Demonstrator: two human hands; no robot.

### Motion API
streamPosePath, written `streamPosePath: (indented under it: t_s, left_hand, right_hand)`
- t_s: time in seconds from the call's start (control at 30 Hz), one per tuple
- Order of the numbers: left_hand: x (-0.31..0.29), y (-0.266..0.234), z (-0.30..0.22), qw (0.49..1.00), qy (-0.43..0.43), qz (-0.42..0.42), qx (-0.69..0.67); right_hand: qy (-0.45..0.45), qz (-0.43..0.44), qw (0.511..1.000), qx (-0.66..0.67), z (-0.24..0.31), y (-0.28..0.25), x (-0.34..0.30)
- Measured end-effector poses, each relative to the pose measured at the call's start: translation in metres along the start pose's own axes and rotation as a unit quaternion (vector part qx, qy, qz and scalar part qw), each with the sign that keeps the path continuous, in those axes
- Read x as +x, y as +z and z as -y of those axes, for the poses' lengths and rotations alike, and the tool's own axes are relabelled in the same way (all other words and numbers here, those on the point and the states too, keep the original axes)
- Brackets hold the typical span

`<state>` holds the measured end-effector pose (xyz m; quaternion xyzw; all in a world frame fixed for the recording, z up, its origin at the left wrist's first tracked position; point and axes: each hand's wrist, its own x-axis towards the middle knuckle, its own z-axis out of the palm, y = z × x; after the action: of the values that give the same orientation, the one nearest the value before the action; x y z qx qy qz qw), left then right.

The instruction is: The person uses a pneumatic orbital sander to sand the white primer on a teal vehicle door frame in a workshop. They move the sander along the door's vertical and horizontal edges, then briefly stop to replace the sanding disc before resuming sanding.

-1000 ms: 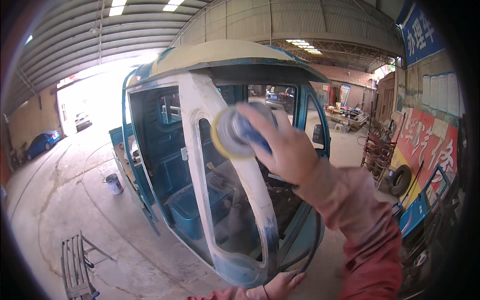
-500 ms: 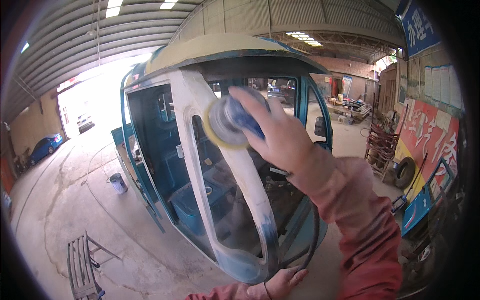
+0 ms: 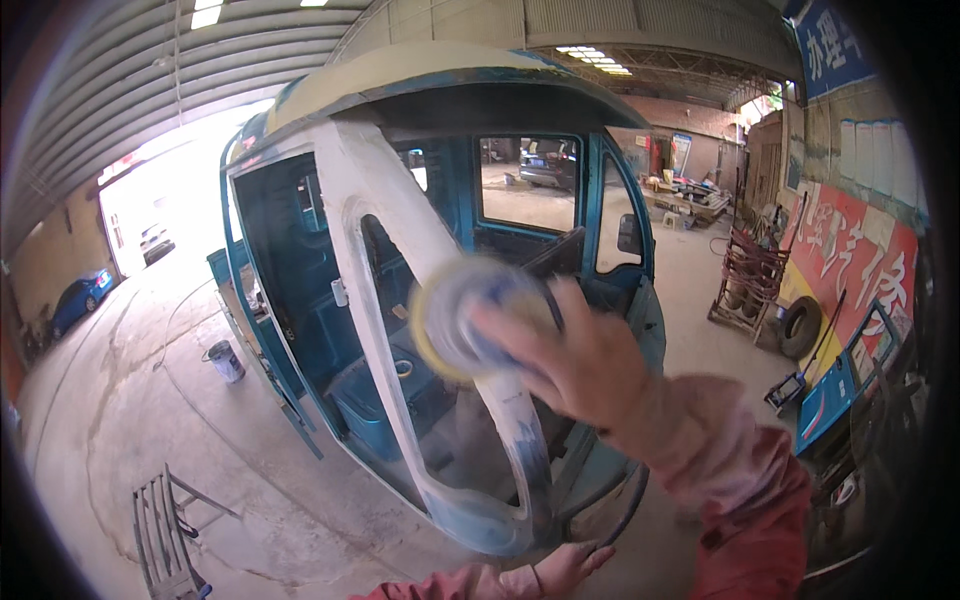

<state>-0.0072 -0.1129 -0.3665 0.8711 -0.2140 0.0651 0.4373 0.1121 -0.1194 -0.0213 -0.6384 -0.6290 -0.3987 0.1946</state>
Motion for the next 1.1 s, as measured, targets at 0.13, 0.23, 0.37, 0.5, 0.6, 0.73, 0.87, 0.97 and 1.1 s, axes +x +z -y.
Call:
streamPosePath:
  t_s: [0.13,0.23,0.37,0.5,0.6,0.73,0.87,0.97,1.1]
  left_hand:
    - [0.017,-0.045,-0.04,0.97,-0.123,-0.053,-0.201]
    - [0.014,-0.045,-0.045,0.972,-0.139,-0.029,-0.188]
    - [-0.002,-0.009,-0.032,0.961,-0.196,0.043,-0.189]
    - [-0.004,-0.001,-0.03,0.965,-0.17,0.002,-0.199]
    - [0.004,-0.017,-0.038,0.973,-0.13,-0.059,-0.184]
    - [0.006,-0.029,-0.04,0.968,-0.116,-0.108,-0.196]
    - [-0.016,-0.005,-0.028,0.969,-0.184,-0.019,-0.163]
    - [-0.027,0.015,-0.016,0.958,-0.231,0.034,-0.166]
    - [-0.019,0.013,-0.018,0.959,-0.232,0.039,-0.157]
  right_hand:
    - [0.026,-0.098,0.995,0.001,-0.007,0.007,0.067]
    - [0.035,-0.055,0.998,0.007,-0.001,0.007,0.037]
    - [-0.046,-0.033,0.997,-0.05,0.011,0.004,-0.064]
    - [-0.077,-0.015,0.995,-0.068,0.007,0.007,-0.063]
    - [0.014,-0.035,0.999,-0.021,0.005,0.004,0.007]
    - [0.051,-0.073,0.996,0.019,-0.002,0.007,0.046]
    - [0.018,0.057,0.998,0.007,0.01,0.01,-0.057]
    - [-0.007,0.034,0.999,0.0,0.022,0.022,-0.123]
    - [-0.07,-0.036,0.996,-0.048,0.013,0.017,-0.091]
